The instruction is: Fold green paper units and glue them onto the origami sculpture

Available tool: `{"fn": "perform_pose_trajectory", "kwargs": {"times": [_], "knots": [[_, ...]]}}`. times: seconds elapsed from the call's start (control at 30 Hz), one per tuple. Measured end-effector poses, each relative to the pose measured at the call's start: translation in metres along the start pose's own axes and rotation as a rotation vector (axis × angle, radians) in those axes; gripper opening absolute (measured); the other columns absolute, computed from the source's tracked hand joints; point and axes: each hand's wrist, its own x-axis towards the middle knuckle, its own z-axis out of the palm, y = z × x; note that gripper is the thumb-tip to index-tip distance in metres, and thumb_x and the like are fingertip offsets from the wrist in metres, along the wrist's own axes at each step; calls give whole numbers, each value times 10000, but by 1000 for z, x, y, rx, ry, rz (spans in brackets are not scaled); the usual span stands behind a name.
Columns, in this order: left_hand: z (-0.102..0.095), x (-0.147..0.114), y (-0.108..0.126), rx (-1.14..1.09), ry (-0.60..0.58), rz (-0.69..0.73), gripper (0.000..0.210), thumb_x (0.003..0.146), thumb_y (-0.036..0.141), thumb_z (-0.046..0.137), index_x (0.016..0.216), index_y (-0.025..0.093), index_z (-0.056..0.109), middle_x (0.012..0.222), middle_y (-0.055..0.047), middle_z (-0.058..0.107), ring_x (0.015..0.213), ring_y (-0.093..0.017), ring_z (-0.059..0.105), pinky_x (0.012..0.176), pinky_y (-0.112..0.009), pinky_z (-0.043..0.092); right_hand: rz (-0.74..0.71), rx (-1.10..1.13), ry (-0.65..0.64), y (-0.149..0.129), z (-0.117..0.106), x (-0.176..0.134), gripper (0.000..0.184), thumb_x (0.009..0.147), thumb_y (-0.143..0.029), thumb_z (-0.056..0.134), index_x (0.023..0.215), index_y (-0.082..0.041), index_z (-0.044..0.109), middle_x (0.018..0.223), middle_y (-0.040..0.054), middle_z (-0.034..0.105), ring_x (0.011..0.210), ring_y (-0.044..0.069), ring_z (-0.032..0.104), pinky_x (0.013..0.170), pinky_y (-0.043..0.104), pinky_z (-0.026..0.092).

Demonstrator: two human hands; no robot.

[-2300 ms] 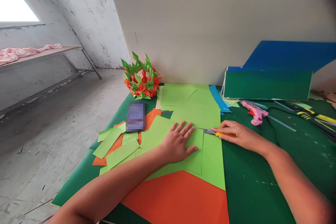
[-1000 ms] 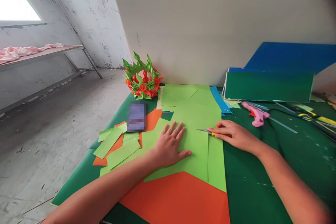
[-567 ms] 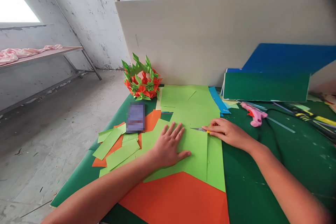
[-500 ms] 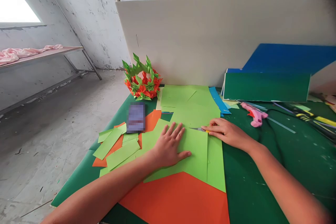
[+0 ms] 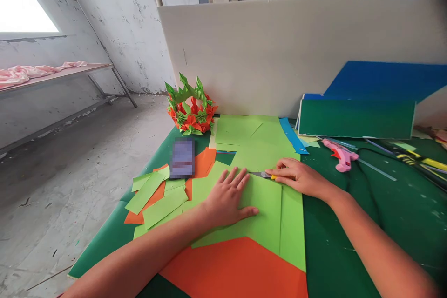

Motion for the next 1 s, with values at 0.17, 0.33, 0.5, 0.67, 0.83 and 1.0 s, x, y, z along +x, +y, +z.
{"fn": "perform_pose_trajectory", "kwargs": {"times": [0.17, 0.33, 0.5, 0.67, 0.83, 1.0], "knots": [[-4, -4, 10, -5, 7, 22, 783, 892, 663, 228, 1474, 140, 243, 1554, -136, 210, 1444, -257, 173, 1168, -441, 211, 57, 58, -59, 3, -5, -21, 346, 904, -432, 496, 1206, -357, 646, 1001, 54, 609, 830, 189, 601, 689, 293, 477], [2, -11, 4, 98, 12, -67, 888, 848, 719, 242, 1446, 66, 312, 1547, -178, 203, 1437, -361, 127, 1162, -511, 164, 44, 46, -36, 2, -2, -21, 335, 905, -396, 505, 1209, -367, 641, 990, 48, 603, 845, 185, 598, 689, 285, 476], [10, -14, -1, 121, 40, -47, 871, 852, 712, 244, 1461, 90, 286, 1552, -164, 205, 1438, -344, 147, 1164, -484, 172, 34, 18, -19, 0, 2, -17, 334, 919, -396, 483, 1212, -360, 639, 985, 51, 599, 865, 189, 590, 708, 292, 478], [9, -15, 0, 118, 37, -40, 871, 858, 707, 237, 1467, 85, 265, 1556, -162, 188, 1440, -345, 138, 1164, -493, 164, 12, -12, 6, -7, 3, -9, 352, 933, -420, 450, 1227, -347, 631, 969, 64, 606, 865, 199, 583, 686, 301, 475], [8, -15, 1, 116, 34, -35, 868, 863, 700, 230, 1471, 81, 252, 1558, -163, 177, 1441, -340, 139, 1166, -489, 153, -35, -7, 23, -13, 5, 6, 341, 936, -410, 454, 1210, -338, 643, 955, 61, 610, 872, 199, 583, 715, 314, 474], [10, -15, 0, 117, 50, -27, 851, 866, 694, 238, 1474, 98, 248, 1559, -156, 186, 1441, -334, 146, 1160, -494, 162, -66, 1, 41, -14, 10, 20, 333, 936, -397, 464, 1217, -344, 635, 945, 53, 612, 843, 186, 587, 706, 303, 468]]}}
